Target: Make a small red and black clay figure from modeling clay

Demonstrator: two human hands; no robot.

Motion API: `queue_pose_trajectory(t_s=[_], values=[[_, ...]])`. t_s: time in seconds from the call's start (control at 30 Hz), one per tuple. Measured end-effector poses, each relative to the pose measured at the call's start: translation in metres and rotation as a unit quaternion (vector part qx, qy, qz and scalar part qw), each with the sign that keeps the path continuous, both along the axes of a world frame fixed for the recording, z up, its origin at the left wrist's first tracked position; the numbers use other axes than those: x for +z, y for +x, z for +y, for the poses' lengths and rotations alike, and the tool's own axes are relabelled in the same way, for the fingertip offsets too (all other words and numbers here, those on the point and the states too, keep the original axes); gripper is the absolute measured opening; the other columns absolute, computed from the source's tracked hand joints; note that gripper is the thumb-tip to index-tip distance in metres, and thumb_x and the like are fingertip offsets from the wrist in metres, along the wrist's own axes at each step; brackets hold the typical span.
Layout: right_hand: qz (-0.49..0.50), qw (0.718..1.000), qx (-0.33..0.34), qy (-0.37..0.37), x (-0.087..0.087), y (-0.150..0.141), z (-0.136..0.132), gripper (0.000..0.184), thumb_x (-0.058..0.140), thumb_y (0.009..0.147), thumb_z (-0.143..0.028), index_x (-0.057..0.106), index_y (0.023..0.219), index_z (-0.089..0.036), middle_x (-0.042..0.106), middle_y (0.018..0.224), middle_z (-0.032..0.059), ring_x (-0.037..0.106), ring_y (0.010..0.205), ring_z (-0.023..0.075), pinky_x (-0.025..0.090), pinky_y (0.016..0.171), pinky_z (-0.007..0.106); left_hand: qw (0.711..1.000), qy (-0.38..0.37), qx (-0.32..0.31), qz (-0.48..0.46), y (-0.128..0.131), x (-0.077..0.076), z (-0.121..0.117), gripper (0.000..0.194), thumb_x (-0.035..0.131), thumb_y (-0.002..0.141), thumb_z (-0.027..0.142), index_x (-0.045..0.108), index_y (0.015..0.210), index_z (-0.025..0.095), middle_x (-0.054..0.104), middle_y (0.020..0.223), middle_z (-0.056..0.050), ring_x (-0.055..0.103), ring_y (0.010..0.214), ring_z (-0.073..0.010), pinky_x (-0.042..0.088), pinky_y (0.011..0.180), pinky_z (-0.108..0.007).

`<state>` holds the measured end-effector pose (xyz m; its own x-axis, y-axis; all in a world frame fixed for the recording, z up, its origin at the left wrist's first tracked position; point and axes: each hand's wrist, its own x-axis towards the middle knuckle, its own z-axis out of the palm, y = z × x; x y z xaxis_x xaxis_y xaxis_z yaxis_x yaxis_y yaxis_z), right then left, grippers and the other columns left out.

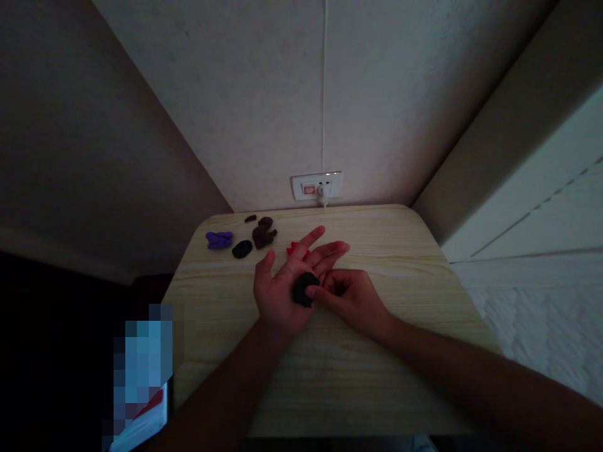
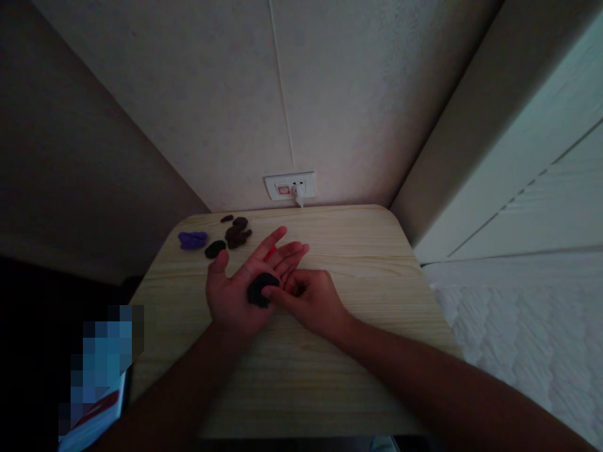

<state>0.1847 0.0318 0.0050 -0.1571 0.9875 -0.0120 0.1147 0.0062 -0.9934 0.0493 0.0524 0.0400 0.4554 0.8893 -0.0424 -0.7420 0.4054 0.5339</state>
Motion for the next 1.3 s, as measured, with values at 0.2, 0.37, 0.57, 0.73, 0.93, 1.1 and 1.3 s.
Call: queue_pose_trajectory(t_s=[0.2,0.37,0.57,0.73,0.93,1.1,1.3], values=[[0.005,0.997,0.029,-0.07,0.001,0.003,0.003,0.053,0.079,0.078,-0.058,0.059,0.052,-0.016,0.053,0.045,-0.0026,0.039,0.041,0.006,0.025,0.04,0.022,0.999,0.035,-0.026,0.025,0.0,0.001,-0.003,0.081,0.049,0.084,0.063,0.05,0.145,0.009,0.073,0.116,-0.021,0.052,0.137,-0.0443,0.03,0.115,-0.058],[0.003,0.99,0.09,-0.109,0.009,0.005,0.007,0.046,0.077,0.082,-0.059,0.072,0.086,-0.014,0.059,0.05,-0.0033,0.047,0.035,0.0073,0.032,0.032,0.018,0.999,0.041,-0.03,0.011,0.002,0.005,-0.004,0.082,0.05,0.083,0.063,0.05,0.145,0.008,0.073,0.116,-0.022,0.048,0.141,-0.0445,0.032,0.115,-0.059],[0.028,0.988,0.106,-0.107,0.009,0.004,0.007,0.062,0.077,0.083,-0.056,0.063,0.131,-0.019,0.058,0.053,-0.0068,0.052,0.04,0.0092,0.041,0.033,0.016,0.999,0.008,-0.048,-0.01,0.005,0.004,-0.004,0.085,0.051,0.082,0.063,0.047,0.146,0.008,0.072,0.119,-0.022,0.046,0.143,-0.0461,0.031,0.116,-0.059],[0.064,0.984,0.113,-0.123,0.007,0.001,0.004,0.067,0.074,0.087,-0.055,0.055,0.141,-0.02,0.059,0.053,-0.0068,0.053,0.039,0.0096,0.043,0.034,0.016,0.998,-0.001,-0.057,-0.026,0.004,0.001,-0.002,0.082,0.051,0.083,0.063,0.049,0.144,0.009,0.076,0.107,-0.018,0.057,0.132,-0.0447,0.032,0.116,-0.057],[0.108,0.978,0.101,-0.146,0.005,-0.004,0.002,0.061,0.073,0.082,-0.06,0.063,0.123,-0.015,0.06,0.05,-0.0053,0.054,0.037,0.0114,0.047,0.034,0.019,0.998,-0.011,-0.051,-0.03,0.006,-0.002,-0.002,0.08,0.052,0.083,0.063,0.053,0.142,0.01,0.076,0.103,-0.015,0.063,0.124,-0.0436,0.039,0.11,-0.055],[0.128,0.978,0.081,-0.146,0.003,-0.006,0.003,0.063,0.077,0.079,-0.057,0.062,0.124,-0.015,0.061,0.051,-0.0054,0.054,0.035,0.0113,0.043,0.031,0.019,0.999,0.01,-0.045,-0.017,0.009,-0.002,-0.003,0.078,0.049,0.085,0.063,0.054,0.142,0.011,0.076,0.103,-0.015,0.061,0.127,-0.0427,0.041,0.108,-0.055],[0.134,0.976,0.092,-0.148,0.006,-0.007,0.004,0.055,0.079,0.078,-0.057,0.066,0.113,-0.016,0.061,0.051,-0.006,0.053,0.035,0.0105,0.044,0.033,0.019,0.999,0.03,-0.039,-0.003,0.009,0.0,-0.005,0.075,0.047,0.086,0.063,0.055,0.142,0.013,0.077,0.102,-0.015,0.06,0.129,-0.0418,0.042,0.108,-0.055]])
